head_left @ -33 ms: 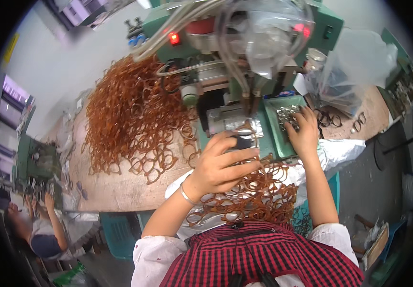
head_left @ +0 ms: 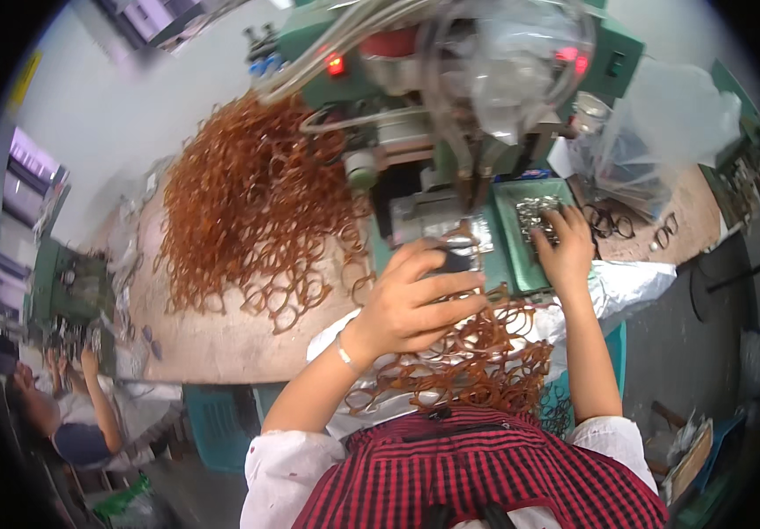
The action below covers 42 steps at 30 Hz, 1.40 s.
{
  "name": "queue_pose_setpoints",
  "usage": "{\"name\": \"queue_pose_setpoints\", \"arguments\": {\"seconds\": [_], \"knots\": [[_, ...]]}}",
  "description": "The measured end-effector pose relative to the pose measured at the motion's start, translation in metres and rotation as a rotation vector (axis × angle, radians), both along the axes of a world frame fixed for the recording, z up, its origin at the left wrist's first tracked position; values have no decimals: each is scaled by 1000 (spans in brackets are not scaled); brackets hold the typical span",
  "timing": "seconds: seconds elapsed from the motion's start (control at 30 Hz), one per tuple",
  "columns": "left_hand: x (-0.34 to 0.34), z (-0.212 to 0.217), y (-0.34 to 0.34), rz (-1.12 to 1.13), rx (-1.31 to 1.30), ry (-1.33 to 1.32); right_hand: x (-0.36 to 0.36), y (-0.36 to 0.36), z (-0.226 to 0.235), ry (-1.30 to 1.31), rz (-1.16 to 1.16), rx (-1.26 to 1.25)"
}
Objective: The person repeatedly picks up brown spectacle frames and small metal components, places them into a green machine, and removes the assembled frames. The person handles frames one at a time and accumulates them on the work surface.
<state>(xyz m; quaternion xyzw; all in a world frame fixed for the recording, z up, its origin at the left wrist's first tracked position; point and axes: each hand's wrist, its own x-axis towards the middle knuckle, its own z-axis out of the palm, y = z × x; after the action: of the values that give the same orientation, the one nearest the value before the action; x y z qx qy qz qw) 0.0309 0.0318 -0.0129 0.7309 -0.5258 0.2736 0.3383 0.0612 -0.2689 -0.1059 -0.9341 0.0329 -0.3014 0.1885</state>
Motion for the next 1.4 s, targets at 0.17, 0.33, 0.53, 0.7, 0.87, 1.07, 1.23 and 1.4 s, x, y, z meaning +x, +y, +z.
{"name": "queue_pose_setpoints", "arguments": {"seconds": [0.17,0.33,0.53,0.7,0.87,1.07,1.23,1.4], "knots": [[2,-15,3,-30,-82,-6,2,-9,-10,-21,90,-92],[-16,-46,-14,-67,-243,-9,-9,-41,-24,116,37,8],[-51,-41,98,1157,-1,206,4,-20,-20,105,133,149],[-31,-136,86,1326,317,662,20,2,-9,21,210,478],[-27,-112,75,1095,83,855,12,-6,-5,11,245,535],[-18,-110,88,1105,104,1061,16,14,-17,77,282,575],[-23,-134,120,1007,-266,1162,-28,-25,-20,-36,190,591],[-19,-85,137,870,-571,1198,-58,18,51,42,322,598]]}}
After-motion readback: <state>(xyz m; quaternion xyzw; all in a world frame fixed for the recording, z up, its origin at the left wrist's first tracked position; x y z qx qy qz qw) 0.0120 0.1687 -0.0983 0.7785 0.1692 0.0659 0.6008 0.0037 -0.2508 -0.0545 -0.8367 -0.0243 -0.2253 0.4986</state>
